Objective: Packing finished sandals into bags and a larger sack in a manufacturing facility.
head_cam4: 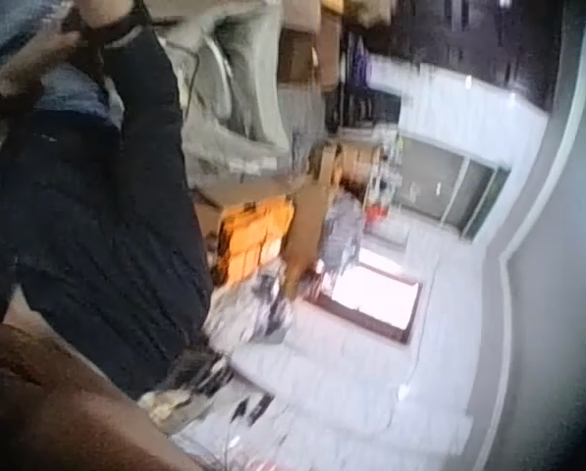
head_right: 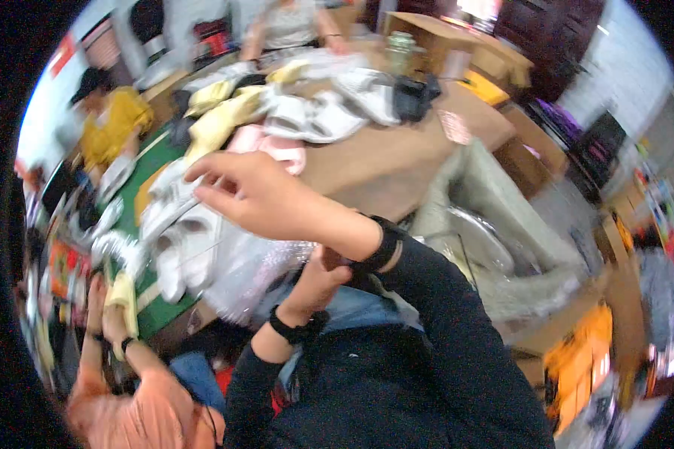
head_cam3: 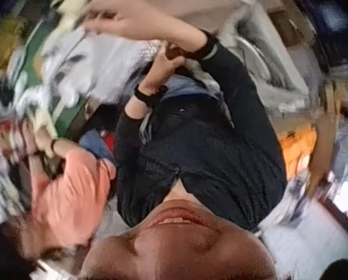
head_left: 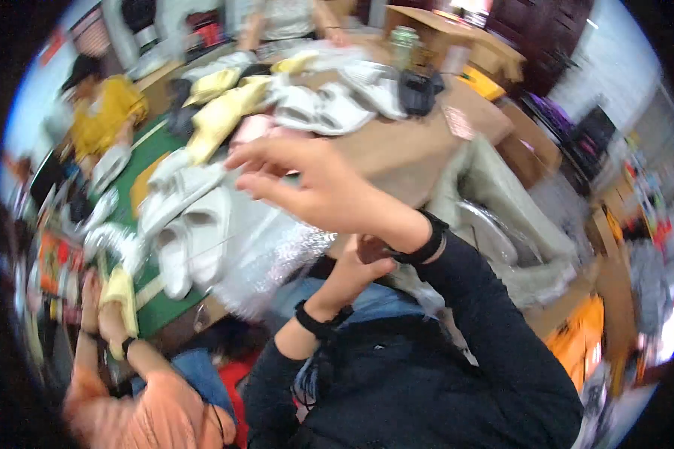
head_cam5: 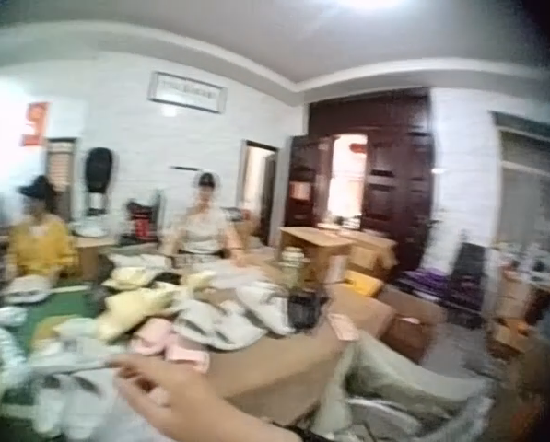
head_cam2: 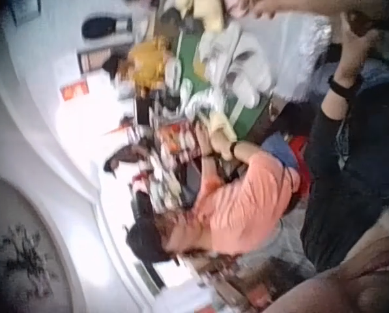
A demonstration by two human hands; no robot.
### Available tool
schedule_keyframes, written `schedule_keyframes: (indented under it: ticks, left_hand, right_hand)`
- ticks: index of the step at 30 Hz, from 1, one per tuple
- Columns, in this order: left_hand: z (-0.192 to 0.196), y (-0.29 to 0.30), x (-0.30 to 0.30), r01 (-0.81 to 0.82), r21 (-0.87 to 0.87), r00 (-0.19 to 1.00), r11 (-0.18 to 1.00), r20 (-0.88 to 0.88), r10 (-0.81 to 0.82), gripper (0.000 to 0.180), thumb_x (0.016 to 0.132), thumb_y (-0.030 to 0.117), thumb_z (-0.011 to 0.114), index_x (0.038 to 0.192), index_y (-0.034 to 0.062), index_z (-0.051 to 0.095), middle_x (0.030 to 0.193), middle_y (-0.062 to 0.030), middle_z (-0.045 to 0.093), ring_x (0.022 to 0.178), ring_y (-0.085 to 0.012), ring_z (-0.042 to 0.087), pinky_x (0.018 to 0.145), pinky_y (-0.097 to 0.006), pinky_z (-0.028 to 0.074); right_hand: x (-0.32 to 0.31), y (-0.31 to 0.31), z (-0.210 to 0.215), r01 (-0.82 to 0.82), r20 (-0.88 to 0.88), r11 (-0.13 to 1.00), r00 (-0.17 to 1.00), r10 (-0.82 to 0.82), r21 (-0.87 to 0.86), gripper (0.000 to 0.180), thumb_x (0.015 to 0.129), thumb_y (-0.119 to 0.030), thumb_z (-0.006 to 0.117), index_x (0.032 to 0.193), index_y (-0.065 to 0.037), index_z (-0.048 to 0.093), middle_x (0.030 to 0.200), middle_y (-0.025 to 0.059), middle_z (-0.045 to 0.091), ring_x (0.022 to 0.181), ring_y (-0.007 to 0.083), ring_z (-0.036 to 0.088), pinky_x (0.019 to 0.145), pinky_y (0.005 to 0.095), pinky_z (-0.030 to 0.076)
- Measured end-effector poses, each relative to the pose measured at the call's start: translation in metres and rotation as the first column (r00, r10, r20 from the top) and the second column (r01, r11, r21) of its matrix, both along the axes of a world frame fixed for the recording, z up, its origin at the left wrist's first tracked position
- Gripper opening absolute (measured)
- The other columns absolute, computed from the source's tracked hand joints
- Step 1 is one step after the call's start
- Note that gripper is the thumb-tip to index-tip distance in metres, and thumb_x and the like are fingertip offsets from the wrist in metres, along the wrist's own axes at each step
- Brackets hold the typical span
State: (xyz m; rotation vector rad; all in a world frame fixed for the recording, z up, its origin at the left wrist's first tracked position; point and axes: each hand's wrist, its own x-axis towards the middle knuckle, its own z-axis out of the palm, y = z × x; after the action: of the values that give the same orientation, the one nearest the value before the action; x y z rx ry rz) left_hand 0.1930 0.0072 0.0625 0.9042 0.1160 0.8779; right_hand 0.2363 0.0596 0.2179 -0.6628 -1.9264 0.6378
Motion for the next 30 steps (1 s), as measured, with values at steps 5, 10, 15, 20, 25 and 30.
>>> schedule_keyframes:
  ticks: [5, 10, 15, 20, 25, 30]
  left_hand:
    - [0.000, -0.003, -0.056, -0.188, -0.196, 0.981, 0.962, 0.004, 0.193, 0.060, 0.079, 0.003, 0.073, 0.131, 0.0050, 0.043, 0.117, -0.0004, 0.055, 0.103, -0.0103, 0.055, 0.085, -0.025, 0.047]
    - [-0.013, -0.013, -0.079, -0.339, -0.410, 0.936, 0.847, -0.060, 0.346, 0.033, 0.088, 0.007, 0.065, 0.119, 0.0033, 0.056, 0.106, -0.0033, 0.065, 0.093, -0.0137, 0.063, 0.080, -0.029, 0.052]
    - [-0.021, -0.013, -0.079, -0.279, -0.465, 0.953, 0.840, -0.028, 0.301, 0.025, 0.092, 0.012, 0.061, 0.115, 0.0013, 0.058, 0.104, -0.0068, 0.067, 0.091, -0.0185, 0.066, 0.078, -0.033, 0.054]
    - [-0.031, -0.009, -0.067, -0.226, -0.443, 0.969, 0.868, -0.015, 0.245, 0.028, 0.093, 0.013, 0.061, 0.118, 0.0024, 0.056, 0.111, -0.0063, 0.064, 0.099, -0.0189, 0.063, 0.083, -0.035, 0.052]
    - [-0.054, -0.022, -0.052, -0.190, -0.448, 0.982, 0.873, -0.087, 0.169, 0.029, 0.090, 0.006, 0.063, 0.119, 0.0052, 0.057, 0.109, -0.0002, 0.063, 0.100, -0.0094, 0.058, 0.085, -0.027, 0.048]
    - [-0.058, -0.027, -0.052, -0.163, -0.134, 0.877, 0.978, -0.473, 0.082, 0.045, 0.086, 0.010, 0.070, 0.127, 0.0049, 0.051, 0.113, -0.0005, 0.061, 0.104, -0.0121, 0.057, 0.090, -0.029, 0.046]
  right_hand:
    - [-0.053, 0.027, -0.002, -0.478, -0.548, 0.772, 0.811, 0.205, -0.420, 0.024, 0.098, -0.014, 0.048, 0.114, 0.000, 0.058, 0.096, 0.0114, 0.067, 0.079, 0.0138, 0.064, 0.078, 0.0282, 0.052]
    - [-0.100, 0.062, -0.068, -0.058, -0.185, 0.958, 0.983, 0.006, -0.280, 0.022, 0.092, -0.010, 0.058, 0.112, -0.001, 0.058, 0.092, 0.0082, 0.066, 0.077, 0.0166, 0.064, 0.075, 0.0287, 0.052]
    - [-0.092, 0.065, -0.087, -0.011, 0.279, 0.850, 0.947, -0.160, 0.527, 0.026, 0.081, -0.007, 0.064, 0.107, -0.005, 0.061, 0.091, 0.0104, 0.064, 0.079, 0.0274, 0.063, 0.067, 0.0367, 0.049]
    - [-0.077, 0.065, -0.090, -0.030, 0.319, 0.846, 0.933, -0.167, 0.532, 0.023, 0.081, -0.007, 0.064, 0.104, -0.006, 0.062, 0.094, 0.0090, 0.065, 0.081, 0.0260, 0.064, 0.068, 0.0361, 0.050]
    - [-0.066, 0.039, -0.081, -0.233, -0.285, 0.873, 0.952, 0.114, -0.430, 0.020, 0.093, -0.009, 0.057, 0.110, 0.002, 0.060, 0.093, 0.0072, 0.066, 0.082, 0.0137, 0.062, 0.073, 0.0287, 0.050]
    - [-0.030, 0.021, -0.101, -0.161, -0.309, 0.855, 0.951, 0.001, -0.493, 0.019, 0.093, -0.008, 0.057, 0.109, 0.001, 0.061, 0.099, 0.0086, 0.065, 0.088, 0.0134, 0.061, 0.081, 0.0279, 0.049]
